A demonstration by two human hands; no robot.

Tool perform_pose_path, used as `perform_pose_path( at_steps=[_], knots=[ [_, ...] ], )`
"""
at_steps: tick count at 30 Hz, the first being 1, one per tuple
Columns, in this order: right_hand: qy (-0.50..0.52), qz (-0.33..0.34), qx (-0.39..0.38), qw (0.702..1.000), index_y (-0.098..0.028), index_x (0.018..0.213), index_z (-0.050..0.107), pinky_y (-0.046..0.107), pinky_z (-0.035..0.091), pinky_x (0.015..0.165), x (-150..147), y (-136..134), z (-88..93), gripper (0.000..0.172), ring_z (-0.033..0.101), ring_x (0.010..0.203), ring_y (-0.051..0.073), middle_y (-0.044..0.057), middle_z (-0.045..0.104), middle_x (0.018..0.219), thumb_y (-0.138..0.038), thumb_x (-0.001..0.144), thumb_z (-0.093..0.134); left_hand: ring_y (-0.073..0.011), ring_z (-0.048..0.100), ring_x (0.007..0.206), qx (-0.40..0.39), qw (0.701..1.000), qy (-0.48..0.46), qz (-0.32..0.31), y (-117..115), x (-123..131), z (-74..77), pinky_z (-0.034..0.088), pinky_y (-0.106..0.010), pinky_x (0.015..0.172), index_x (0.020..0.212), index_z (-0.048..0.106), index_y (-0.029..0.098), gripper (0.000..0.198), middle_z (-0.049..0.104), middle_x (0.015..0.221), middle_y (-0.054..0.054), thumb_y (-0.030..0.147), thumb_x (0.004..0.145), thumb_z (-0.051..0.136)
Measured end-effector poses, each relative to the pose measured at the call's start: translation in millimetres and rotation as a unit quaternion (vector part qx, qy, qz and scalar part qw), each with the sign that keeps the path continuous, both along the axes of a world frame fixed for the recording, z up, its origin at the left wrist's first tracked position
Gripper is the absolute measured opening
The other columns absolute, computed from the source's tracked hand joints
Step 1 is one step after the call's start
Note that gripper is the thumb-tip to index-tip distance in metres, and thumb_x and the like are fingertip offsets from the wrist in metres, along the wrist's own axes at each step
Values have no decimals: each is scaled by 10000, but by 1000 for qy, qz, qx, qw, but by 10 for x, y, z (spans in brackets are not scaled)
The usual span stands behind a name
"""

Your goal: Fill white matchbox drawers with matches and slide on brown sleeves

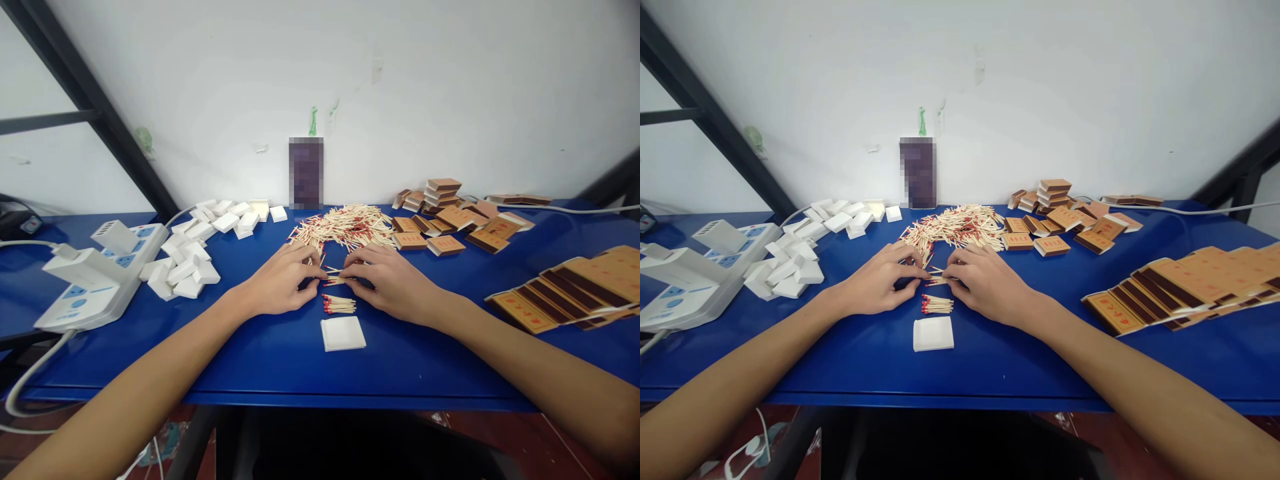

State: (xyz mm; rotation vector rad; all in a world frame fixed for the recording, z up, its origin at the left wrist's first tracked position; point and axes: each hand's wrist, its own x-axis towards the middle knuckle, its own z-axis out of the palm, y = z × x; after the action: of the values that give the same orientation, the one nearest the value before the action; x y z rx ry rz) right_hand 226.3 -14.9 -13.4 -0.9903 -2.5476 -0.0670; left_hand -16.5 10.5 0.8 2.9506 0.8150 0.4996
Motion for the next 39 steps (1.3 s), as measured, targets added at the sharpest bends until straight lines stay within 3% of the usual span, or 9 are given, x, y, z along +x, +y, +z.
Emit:
perform_pose_path(
  at_steps=[5,15,27,39],
  knots=[
    [4,-1,-6,1000,-180,959,706,398,436,839,3,-6,22,202,589,951,232,95,663,1017,-232,956,511,-209,553,988,-7,1000,-3,4,9,0,-15,392,-376,893,1052,723,210,242,603,1039,-61,221,920,520],
    [-19,-65,1,998,-193,831,664,385,391,800,65,3,49,80,565,916,236,64,637,939,-185,845,586,-199,545,991,-3,1000,-5,8,41,-6,-29,387,-369,898,996,731,216,195,599,1040,-52,250,944,546],
    [31,-37,32,998,-177,825,668,393,413,852,-19,-8,13,106,537,962,247,80,644,989,-183,879,578,-200,549,980,9,1000,4,0,29,21,-26,390,-361,879,1004,725,214,215,596,1024,-56,233,953,517],
    [27,-113,23,993,-163,843,689,395,437,824,45,91,1,158,564,865,240,83,642,894,-211,897,549,-216,536,991,7,1000,11,-3,1,31,-16,393,-370,858,1043,724,219,280,592,1032,-67,170,929,473]
  ],
)
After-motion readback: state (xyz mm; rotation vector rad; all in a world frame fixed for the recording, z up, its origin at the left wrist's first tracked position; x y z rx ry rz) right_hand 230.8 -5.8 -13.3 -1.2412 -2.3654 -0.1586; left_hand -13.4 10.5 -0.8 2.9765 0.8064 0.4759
